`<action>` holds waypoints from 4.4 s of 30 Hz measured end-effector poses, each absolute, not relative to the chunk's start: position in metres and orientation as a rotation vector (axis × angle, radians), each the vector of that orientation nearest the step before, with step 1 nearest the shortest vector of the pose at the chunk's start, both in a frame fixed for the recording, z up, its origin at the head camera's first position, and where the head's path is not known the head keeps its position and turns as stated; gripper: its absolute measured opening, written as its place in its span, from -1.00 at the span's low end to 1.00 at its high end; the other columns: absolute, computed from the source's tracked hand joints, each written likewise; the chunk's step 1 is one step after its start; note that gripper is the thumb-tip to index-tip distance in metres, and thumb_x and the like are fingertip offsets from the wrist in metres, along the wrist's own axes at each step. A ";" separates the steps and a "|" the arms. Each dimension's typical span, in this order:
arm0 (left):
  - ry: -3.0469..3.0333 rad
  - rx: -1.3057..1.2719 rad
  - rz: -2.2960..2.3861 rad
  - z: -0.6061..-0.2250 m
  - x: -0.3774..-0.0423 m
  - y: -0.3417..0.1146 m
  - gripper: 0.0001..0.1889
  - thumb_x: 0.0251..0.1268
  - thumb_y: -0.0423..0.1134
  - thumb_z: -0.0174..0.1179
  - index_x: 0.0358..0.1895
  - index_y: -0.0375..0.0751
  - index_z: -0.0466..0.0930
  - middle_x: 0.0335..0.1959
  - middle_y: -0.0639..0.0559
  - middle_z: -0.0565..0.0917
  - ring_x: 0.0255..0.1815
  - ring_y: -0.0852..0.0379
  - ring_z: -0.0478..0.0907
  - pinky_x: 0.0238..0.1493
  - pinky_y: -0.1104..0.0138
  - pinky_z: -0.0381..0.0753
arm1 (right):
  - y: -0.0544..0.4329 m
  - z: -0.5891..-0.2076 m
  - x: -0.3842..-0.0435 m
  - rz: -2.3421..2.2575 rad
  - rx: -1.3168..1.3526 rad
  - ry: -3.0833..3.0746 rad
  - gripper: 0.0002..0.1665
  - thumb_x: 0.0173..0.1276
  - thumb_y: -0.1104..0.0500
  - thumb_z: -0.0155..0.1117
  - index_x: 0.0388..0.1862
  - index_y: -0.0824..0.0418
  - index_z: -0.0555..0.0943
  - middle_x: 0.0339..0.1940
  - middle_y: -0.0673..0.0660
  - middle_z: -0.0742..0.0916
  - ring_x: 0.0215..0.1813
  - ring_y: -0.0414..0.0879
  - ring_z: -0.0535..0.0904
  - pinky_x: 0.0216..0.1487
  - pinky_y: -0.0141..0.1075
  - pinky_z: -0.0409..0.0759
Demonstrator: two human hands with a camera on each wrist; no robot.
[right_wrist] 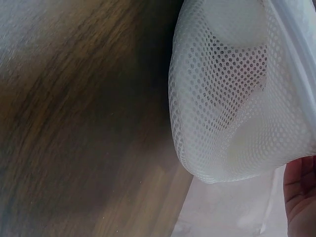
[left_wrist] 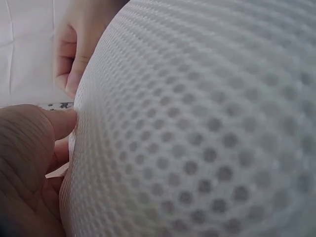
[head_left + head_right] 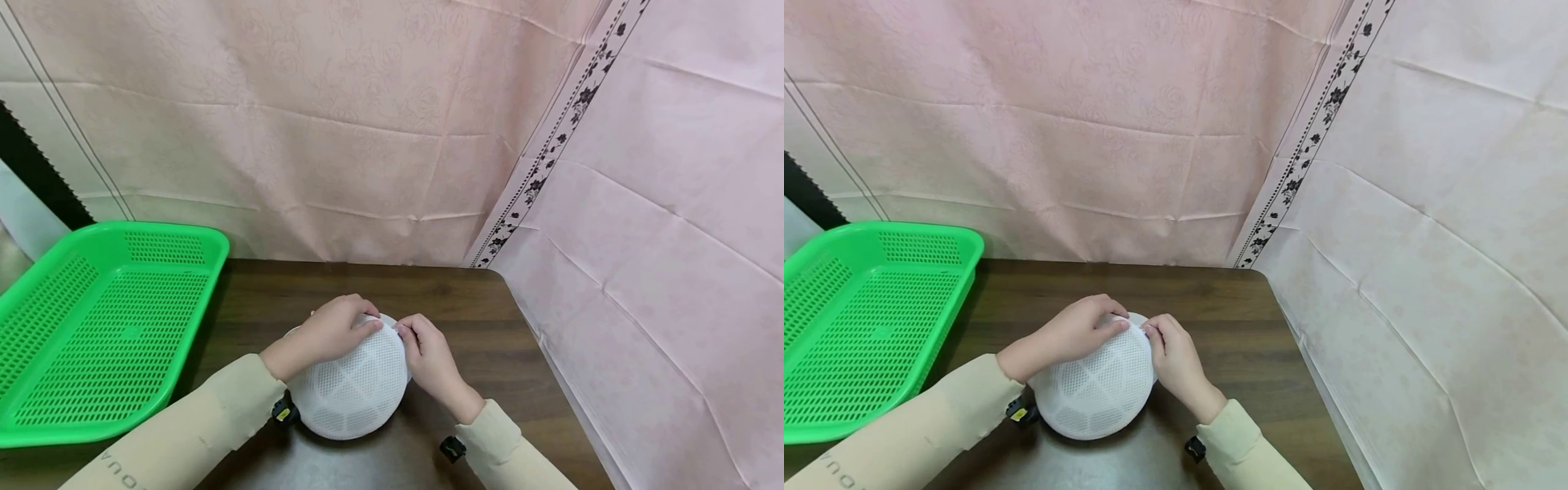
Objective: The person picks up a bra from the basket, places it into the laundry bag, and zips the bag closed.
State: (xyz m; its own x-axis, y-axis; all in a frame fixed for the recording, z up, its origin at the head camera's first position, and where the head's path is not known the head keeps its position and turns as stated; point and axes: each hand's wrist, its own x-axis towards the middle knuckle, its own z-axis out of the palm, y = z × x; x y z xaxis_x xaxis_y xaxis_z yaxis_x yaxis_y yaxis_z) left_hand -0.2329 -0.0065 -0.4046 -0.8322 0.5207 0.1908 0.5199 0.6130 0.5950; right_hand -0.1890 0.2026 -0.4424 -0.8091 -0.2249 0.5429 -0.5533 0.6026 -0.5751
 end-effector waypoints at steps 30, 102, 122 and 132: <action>2.795 0.751 1.053 -0.429 -0.248 -0.015 -0.78 0.34 -0.06 0.22 -0.09 -0.06 0.65 -0.16 0.12 0.64 -0.14 0.13 0.55 0.02 0.15 0.50 | 0.203 -0.449 -0.187 0.998 0.653 -2.419 -0.93 0.41 0.29 0.20 -0.28 0.13 0.58 -0.31 -0.10 0.62 -0.25 -0.25 0.54 -0.22 -0.30 0.55; 2.753 0.837 1.163 -0.417 -0.233 -0.010 -0.87 0.33 -0.12 0.24 -0.18 -0.05 0.64 -0.23 0.16 0.63 -0.21 0.18 0.52 -0.05 0.22 0.49 | 0.212 -0.447 -0.181 1.069 0.634 -2.456 -0.86 0.43 0.33 0.15 -0.27 0.10 0.56 -0.31 0.03 0.65 -0.27 -0.20 0.55 -0.24 -0.33 0.56; 2.758 0.801 1.157 -0.420 -0.236 -0.019 -0.87 0.37 -0.12 0.19 -0.16 -0.06 0.62 -0.24 0.15 0.61 -0.26 0.14 0.49 -0.11 0.21 0.49 | 0.216 -0.449 -0.180 1.046 0.646 -2.445 -0.83 0.39 0.37 0.18 -0.28 0.09 0.57 -0.34 -0.11 0.60 -0.30 -0.26 0.51 -0.29 -0.34 0.56; 2.794 0.797 1.199 -0.418 -0.236 -0.025 -0.89 0.40 -0.15 0.16 -0.19 -0.08 0.60 -0.21 0.09 0.61 -0.22 0.14 0.50 -0.09 0.19 0.49 | 0.219 -0.452 -0.179 1.039 0.653 -2.451 -0.85 0.40 0.34 0.18 -0.28 0.07 0.56 -0.33 -0.02 0.63 -0.29 -0.24 0.52 -0.29 -0.33 0.56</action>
State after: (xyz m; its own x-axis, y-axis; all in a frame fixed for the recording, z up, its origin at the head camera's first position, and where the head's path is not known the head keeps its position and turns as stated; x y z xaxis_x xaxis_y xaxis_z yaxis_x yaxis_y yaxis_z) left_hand -0.2364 -0.0248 -0.4182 -0.8712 0.4505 0.1949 0.4516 0.5802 0.6778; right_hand -0.1790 0.2192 -0.4520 -0.8119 -0.2614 0.5219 -0.5569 0.6149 -0.5584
